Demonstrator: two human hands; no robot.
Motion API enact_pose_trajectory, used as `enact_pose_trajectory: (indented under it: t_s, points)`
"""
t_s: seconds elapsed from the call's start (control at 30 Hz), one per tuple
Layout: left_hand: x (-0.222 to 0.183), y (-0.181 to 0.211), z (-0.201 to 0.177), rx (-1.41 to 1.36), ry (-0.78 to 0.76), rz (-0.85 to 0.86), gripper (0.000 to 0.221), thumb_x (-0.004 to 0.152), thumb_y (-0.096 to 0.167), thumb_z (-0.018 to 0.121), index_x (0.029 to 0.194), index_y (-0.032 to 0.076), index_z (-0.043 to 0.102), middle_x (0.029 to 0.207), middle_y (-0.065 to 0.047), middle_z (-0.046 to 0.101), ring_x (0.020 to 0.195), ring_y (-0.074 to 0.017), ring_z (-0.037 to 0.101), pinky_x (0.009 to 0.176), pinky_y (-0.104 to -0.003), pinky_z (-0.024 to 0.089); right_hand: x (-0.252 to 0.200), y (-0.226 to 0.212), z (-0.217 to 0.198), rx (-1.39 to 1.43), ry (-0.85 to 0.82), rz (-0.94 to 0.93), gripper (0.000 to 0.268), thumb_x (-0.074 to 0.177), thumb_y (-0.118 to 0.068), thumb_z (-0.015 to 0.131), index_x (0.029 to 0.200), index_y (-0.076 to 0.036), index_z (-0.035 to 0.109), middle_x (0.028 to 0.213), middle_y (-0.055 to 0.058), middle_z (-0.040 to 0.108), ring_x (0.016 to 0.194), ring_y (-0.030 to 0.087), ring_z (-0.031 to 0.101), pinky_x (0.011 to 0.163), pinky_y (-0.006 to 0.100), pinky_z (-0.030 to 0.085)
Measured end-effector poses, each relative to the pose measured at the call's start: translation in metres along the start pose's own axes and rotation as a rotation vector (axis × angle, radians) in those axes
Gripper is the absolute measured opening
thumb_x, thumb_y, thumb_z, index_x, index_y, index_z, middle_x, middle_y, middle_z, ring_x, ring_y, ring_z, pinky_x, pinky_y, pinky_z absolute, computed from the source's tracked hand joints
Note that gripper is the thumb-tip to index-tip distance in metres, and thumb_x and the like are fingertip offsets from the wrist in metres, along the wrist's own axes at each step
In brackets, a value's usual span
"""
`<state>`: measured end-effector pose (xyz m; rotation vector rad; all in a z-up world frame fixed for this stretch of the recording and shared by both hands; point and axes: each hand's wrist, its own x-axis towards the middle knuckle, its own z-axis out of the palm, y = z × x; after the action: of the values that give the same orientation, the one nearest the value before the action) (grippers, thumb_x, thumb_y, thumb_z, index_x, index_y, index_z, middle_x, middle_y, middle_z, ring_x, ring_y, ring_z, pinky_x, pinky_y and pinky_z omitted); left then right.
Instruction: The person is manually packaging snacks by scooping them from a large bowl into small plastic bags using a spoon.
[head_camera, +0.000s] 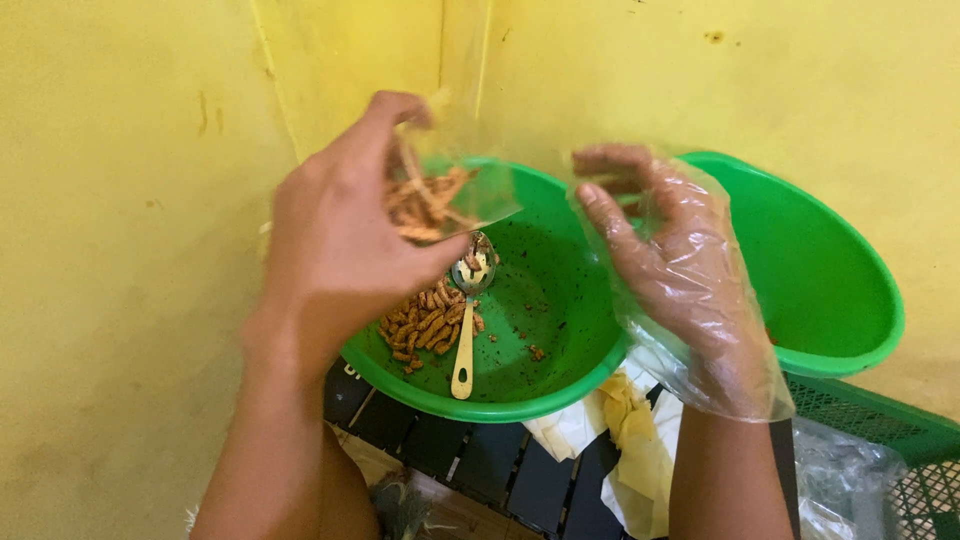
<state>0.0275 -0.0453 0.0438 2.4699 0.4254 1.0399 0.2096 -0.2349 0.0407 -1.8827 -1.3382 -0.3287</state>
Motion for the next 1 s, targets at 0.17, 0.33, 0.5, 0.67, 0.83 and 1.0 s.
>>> enact_pose_trajectory:
  t_s: [0.17,0.33,0.5,0.67,0.83,1.0]
  points:
    - [0.022,0.016,0.041,-0.326,0.041,0.014,0.067,0.081,0.031,0.099,0.126,0.022,0.050,0.101,-0.003,0.078,0.088,-0.0159,0.088,0.068,-0.030,0.071,-0.010,-0.018,0.004,0.349,0.077,-0.099,0.042,0.115,-0.030,0.062,0.151,-0.011,0.054,0.153,0.013,0.065,0.138,0.026,0.068,0.116,0.039,0.059]
    - [0.025,-0.007,0.097,-0.796,-0.111,0.011,0.059,0.088,0.026,0.092,0.125,0.021,0.047,0.096,-0.003,0.068,0.086,-0.0099,0.075,0.078,-0.025,0.067,-0.003,-0.012,0.006,0.198,-0.040,-0.056,0.043,0.105,-0.019,0.076,0.144,-0.010,0.061,0.149,0.013,0.068,0.112,0.022,0.076,0.091,0.035,0.072]
    - [0.021,-0.027,0.103,-0.860,-0.560,-0.187,0.095,0.070,0.032,0.097,0.140,0.021,0.033,0.135,-0.019,0.074,0.121,-0.0280,0.082,0.110,-0.042,0.067,-0.003,0.014,0.006,0.229,-0.126,0.044,0.012,0.112,-0.025,0.068,0.109,-0.013,0.071,0.112,-0.004,0.079,0.094,0.008,0.071,0.083,0.028,0.060]
    - [0.019,-0.054,0.100,-0.911,-0.661,-0.220,0.073,0.075,0.017,0.096,0.129,0.022,0.047,0.134,-0.014,0.076,0.108,-0.0200,0.076,0.085,-0.034,0.067,-0.002,0.040,0.006,0.269,-0.201,0.071,0.009,0.109,-0.022,0.071,0.109,-0.013,0.075,0.118,0.003,0.076,0.098,0.014,0.070,0.078,0.030,0.063]
    - [0.013,-0.057,0.105,-0.783,-0.675,-0.218,0.061,0.078,0.016,0.096,0.130,0.015,0.065,0.115,-0.007,0.087,0.095,-0.0138,0.083,0.086,-0.030,0.067,0.001,0.034,0.001,0.119,-0.374,0.120,0.009,0.100,-0.026,0.080,0.100,-0.018,0.083,0.105,-0.006,0.089,0.098,0.009,0.082,0.096,0.030,0.061]
    - [0.012,-0.058,0.107,-0.669,-0.595,-0.099,0.043,0.081,0.031,0.094,0.116,0.013,0.078,0.113,-0.003,0.090,0.107,-0.0111,0.084,0.093,-0.026,0.064,0.000,0.062,0.016,0.051,-0.412,0.014,0.042,0.086,-0.020,0.096,0.122,-0.018,0.072,0.114,-0.004,0.084,0.099,0.012,0.081,0.092,0.031,0.066]
